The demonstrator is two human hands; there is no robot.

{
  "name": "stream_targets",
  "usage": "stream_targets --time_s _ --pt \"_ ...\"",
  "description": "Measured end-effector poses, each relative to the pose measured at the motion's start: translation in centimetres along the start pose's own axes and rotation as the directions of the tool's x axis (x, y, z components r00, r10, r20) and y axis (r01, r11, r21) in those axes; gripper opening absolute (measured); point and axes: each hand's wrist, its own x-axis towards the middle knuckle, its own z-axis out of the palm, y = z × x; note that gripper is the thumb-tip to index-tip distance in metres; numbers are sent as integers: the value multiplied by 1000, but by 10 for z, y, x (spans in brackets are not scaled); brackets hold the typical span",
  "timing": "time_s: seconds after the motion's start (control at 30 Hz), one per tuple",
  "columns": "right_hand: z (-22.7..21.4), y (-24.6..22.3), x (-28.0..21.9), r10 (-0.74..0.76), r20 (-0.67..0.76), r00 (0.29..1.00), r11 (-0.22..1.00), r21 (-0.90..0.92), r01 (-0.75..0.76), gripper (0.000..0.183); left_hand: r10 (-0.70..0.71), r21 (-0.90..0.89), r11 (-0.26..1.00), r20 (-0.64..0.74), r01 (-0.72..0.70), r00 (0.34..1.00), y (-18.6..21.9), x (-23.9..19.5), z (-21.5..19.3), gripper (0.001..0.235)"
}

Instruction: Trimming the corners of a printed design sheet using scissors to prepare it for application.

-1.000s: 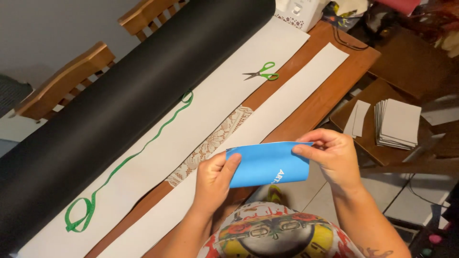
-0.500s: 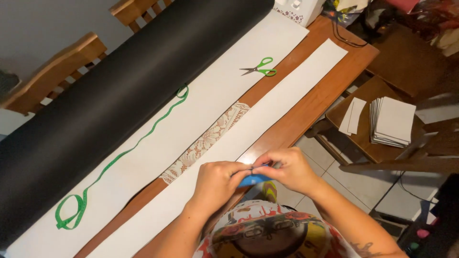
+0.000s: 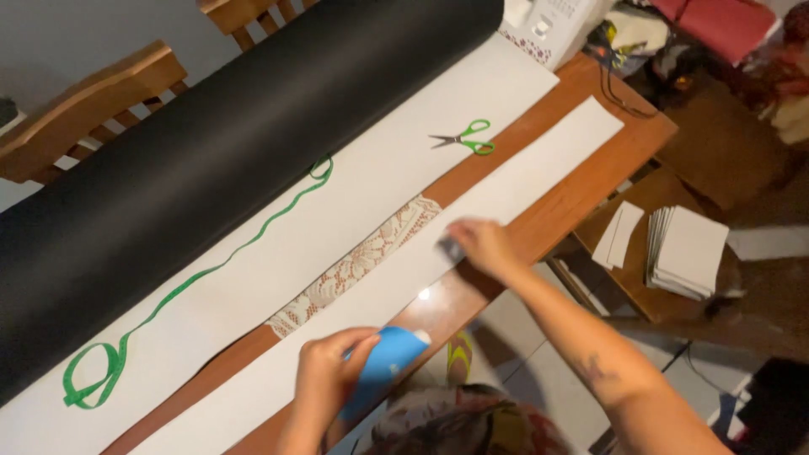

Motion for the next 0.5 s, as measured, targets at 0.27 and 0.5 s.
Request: stream_targets --time_s 0.27,0.5 --pt "-14 134 217 -240 -184 953 833 -543 105 17 -554 -51 833 -36 552 832 -4 -10 -3 14" --pt "-47 106 260 146 173 974 559 -827 63 40 -798 -143 602 -119 785 590 14 -20 -15 11"
